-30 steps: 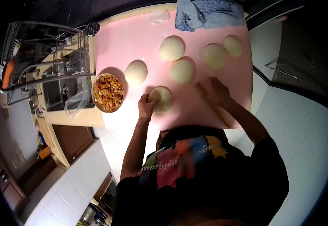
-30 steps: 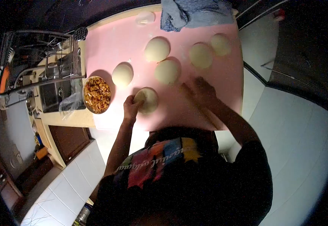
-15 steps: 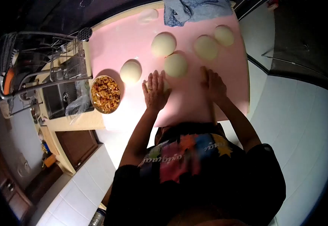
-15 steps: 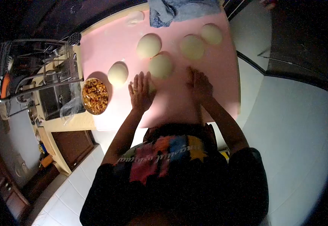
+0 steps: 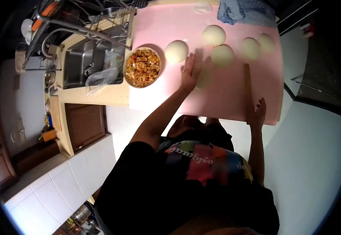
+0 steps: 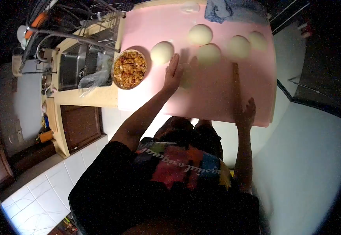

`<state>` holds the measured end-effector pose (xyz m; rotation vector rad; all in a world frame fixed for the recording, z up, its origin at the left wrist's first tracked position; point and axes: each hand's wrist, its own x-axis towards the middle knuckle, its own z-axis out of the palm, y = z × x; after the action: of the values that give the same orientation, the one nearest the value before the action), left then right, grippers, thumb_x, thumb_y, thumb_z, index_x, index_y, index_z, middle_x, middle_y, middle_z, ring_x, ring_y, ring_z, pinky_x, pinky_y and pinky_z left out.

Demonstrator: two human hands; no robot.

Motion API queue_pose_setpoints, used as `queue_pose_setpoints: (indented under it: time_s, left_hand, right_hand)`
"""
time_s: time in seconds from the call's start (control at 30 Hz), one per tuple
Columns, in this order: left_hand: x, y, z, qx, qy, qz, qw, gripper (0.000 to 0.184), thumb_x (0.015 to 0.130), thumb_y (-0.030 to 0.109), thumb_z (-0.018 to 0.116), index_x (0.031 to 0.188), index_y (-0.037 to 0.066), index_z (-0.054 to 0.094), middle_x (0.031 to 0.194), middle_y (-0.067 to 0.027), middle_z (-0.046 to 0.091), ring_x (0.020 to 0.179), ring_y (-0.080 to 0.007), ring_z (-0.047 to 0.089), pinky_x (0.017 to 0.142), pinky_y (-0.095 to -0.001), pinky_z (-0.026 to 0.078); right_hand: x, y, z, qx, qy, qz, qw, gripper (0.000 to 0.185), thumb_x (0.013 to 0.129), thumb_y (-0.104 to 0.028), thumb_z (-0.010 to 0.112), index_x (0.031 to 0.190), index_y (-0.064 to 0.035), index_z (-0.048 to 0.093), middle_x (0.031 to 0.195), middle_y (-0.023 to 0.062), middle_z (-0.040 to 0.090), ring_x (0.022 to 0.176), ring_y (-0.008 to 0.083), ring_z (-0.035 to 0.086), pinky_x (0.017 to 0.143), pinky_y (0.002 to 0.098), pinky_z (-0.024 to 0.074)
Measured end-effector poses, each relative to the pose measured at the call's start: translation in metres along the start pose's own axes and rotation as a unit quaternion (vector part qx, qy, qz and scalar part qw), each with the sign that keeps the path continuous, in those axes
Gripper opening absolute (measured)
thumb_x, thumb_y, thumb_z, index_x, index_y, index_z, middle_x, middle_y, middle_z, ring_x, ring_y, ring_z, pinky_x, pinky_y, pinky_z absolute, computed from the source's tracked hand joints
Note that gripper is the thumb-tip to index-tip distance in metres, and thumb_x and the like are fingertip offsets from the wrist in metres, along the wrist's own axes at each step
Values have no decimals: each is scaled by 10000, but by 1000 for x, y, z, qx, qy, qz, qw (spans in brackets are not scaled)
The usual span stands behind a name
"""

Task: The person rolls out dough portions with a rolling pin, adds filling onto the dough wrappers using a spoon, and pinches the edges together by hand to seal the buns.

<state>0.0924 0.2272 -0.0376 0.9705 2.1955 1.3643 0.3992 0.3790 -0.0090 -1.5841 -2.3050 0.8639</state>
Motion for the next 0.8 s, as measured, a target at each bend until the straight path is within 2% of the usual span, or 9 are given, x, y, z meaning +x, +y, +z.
queue_pose_setpoints:
  time_s: [0.13,0.2,0.27,0.37,0.4,0.53,0.63,0.73,0.8]
  left_hand:
    - [-16,17,0,246,64,49,966,591,908,343,574,1425,132,381,1504,-138,315,1426,-313,206,1114,-583,88]
    - [-33,4,6,156,76,160,972,391,833,216,682,1190,88,587,1321,-132,515,1283,-322,417,1053,-530,278]
    - [-58,17,15,104,15,216,971,179,783,100,718,938,48,645,1086,-102,624,1060,-299,551,911,-440,423]
    - [-74,35,59,88,-85,258,958,68,818,67,678,859,25,644,946,-101,640,917,-294,580,812,-401,462]
    - [-87,41,70,66,-118,259,956,50,836,62,657,853,19,639,917,-105,635,898,-294,579,803,-408,457]
    - [-120,45,148,68,-259,279,922,93,876,87,614,826,10,625,833,-116,617,820,-289,578,751,-401,454]
    - [-160,61,187,80,-371,193,905,214,904,142,580,765,-20,600,789,-130,608,750,-304,574,706,-403,454]
    - [-205,94,241,118,-461,288,831,227,900,164,590,774,-23,620,815,-147,622,794,-323,590,737,-421,465]
    - [-233,115,282,87,-468,323,818,215,882,193,613,823,-12,643,874,-162,634,858,-342,605,776,-431,475]
  right_hand:
    - [-55,45,14,225,58,19,972,611,884,-168,670,1394,-41,360,1289,116,474,1072,232,520,871,350,490]
    - [-89,57,27,391,83,55,915,488,910,-17,571,1364,-93,411,1247,75,495,987,177,536,815,303,493]
    - [-132,55,36,330,104,62,936,413,891,-56,585,1290,-105,490,1110,64,580,918,175,569,800,295,485]
    - [-125,69,62,184,12,113,976,274,939,-250,516,1067,-40,635,1120,163,634,1044,370,590,891,434,474]
    - [-134,72,71,179,63,93,977,169,884,-148,619,1014,-50,668,947,145,680,860,275,666,767,357,520]
    - [-161,124,60,170,38,131,976,213,870,-273,635,909,-70,681,863,121,685,814,309,656,726,400,517]
    - [-208,165,51,174,70,233,954,275,853,-339,645,867,-68,682,816,124,681,781,304,659,704,407,512]
    - [-266,218,28,204,39,356,911,390,870,-425,597,897,-44,678,853,169,678,817,357,638,741,442,501]
    - [-304,273,26,345,136,440,818,388,868,-404,611,866,-23,686,784,166,675,707,311,650,678,430,510]
